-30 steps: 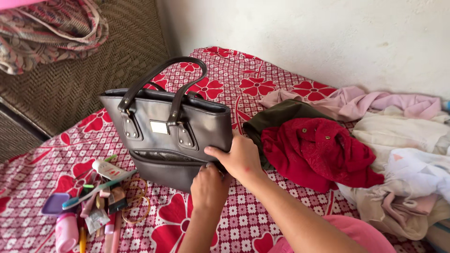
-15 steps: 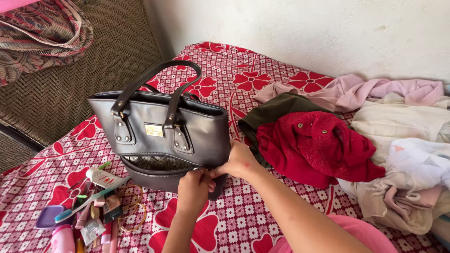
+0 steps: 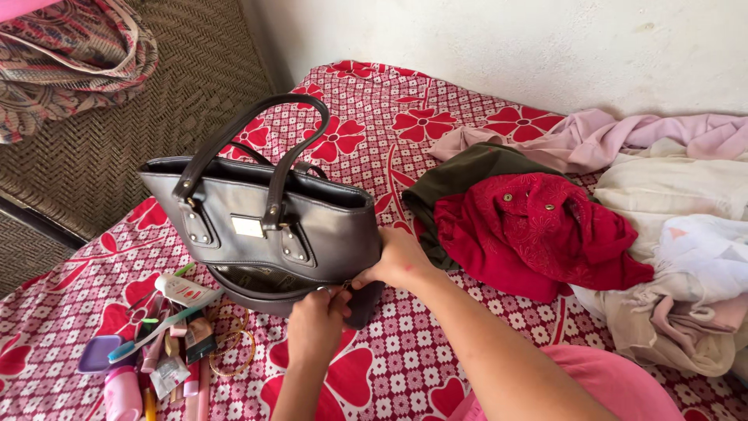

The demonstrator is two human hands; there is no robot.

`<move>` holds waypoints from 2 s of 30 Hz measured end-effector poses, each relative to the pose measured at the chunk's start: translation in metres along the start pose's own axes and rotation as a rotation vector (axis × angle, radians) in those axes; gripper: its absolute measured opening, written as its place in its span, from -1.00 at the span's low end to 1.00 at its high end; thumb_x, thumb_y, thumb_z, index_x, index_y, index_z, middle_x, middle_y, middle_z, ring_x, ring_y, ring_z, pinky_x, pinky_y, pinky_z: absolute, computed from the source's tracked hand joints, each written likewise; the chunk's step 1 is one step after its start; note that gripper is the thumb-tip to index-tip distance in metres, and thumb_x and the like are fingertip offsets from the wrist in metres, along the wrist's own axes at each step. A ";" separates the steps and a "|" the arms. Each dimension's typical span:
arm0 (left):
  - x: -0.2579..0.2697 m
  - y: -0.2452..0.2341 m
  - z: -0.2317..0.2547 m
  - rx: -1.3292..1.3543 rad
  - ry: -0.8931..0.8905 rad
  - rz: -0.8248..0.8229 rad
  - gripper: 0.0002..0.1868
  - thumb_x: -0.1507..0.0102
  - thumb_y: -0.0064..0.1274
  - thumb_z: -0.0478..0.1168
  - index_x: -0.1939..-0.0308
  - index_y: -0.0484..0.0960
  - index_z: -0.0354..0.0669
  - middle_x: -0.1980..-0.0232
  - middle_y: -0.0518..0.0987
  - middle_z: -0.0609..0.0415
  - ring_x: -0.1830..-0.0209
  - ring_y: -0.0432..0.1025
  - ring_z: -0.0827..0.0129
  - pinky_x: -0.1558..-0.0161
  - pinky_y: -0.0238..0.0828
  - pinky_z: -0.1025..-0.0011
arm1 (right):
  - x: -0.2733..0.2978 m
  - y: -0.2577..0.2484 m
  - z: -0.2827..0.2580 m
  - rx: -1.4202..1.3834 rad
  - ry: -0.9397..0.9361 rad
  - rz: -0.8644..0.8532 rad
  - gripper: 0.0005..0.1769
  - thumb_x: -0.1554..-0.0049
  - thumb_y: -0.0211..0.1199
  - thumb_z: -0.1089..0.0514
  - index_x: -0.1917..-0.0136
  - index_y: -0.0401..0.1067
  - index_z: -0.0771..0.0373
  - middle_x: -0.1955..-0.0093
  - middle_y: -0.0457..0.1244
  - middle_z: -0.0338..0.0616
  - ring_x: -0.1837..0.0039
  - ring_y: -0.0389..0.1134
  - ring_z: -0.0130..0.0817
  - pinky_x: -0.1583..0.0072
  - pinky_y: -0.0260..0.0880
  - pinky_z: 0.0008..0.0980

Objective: The person packs a brown handbag with daily essentials including a wallet, coins, a toothbrush, and small toiletries. They open and close the bag's zippers, place items into the main compartment and side pocket, then set the bag aside.

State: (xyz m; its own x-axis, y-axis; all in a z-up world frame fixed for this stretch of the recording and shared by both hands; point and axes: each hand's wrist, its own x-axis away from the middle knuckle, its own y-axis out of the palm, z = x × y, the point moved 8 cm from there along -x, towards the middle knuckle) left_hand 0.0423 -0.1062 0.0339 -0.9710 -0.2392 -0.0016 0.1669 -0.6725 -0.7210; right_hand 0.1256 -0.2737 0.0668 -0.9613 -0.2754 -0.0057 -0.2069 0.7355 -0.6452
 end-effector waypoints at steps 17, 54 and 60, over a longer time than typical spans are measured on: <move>-0.012 -0.054 -0.029 -0.178 -0.068 0.063 -0.73 -0.26 0.12 0.06 0.18 0.81 0.06 0.46 0.73 0.16 0.53 0.63 0.33 0.32 0.54 0.30 | -0.004 0.004 -0.007 0.071 0.019 0.039 -0.38 0.42 0.65 -0.08 0.07 0.63 0.15 0.08 0.46 -0.02 -0.04 0.49 -0.07 -0.12 0.44 -0.15; -0.002 -0.118 -0.002 0.278 0.277 0.318 -0.72 -0.32 0.12 -0.10 0.08 0.75 -0.23 0.26 0.75 0.01 0.32 0.65 0.45 0.24 0.48 0.42 | 0.044 -0.001 -0.132 -0.101 -0.492 0.584 -0.32 -0.08 0.47 -0.17 -0.24 0.31 0.30 -0.03 0.38 -0.01 -0.08 0.48 -0.07 -0.08 0.45 -0.18; -0.007 -0.121 -0.015 0.195 0.098 0.287 -0.77 -0.27 0.15 -0.08 0.18 0.81 -0.11 0.45 0.72 0.05 0.49 0.61 0.36 0.37 0.49 0.35 | 0.040 0.004 -0.129 -0.029 -0.514 0.570 -0.39 -0.04 0.48 -0.18 -0.12 0.36 0.28 0.07 0.38 -0.01 0.03 0.48 -0.06 0.01 0.44 -0.19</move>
State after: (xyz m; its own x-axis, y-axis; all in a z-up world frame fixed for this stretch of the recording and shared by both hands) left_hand 0.0262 -0.0129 0.1111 -0.8903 -0.3754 -0.2579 0.4551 -0.7114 -0.5356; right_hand 0.0627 -0.2024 0.1626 -0.7167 -0.0972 -0.6905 0.2835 0.8641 -0.4159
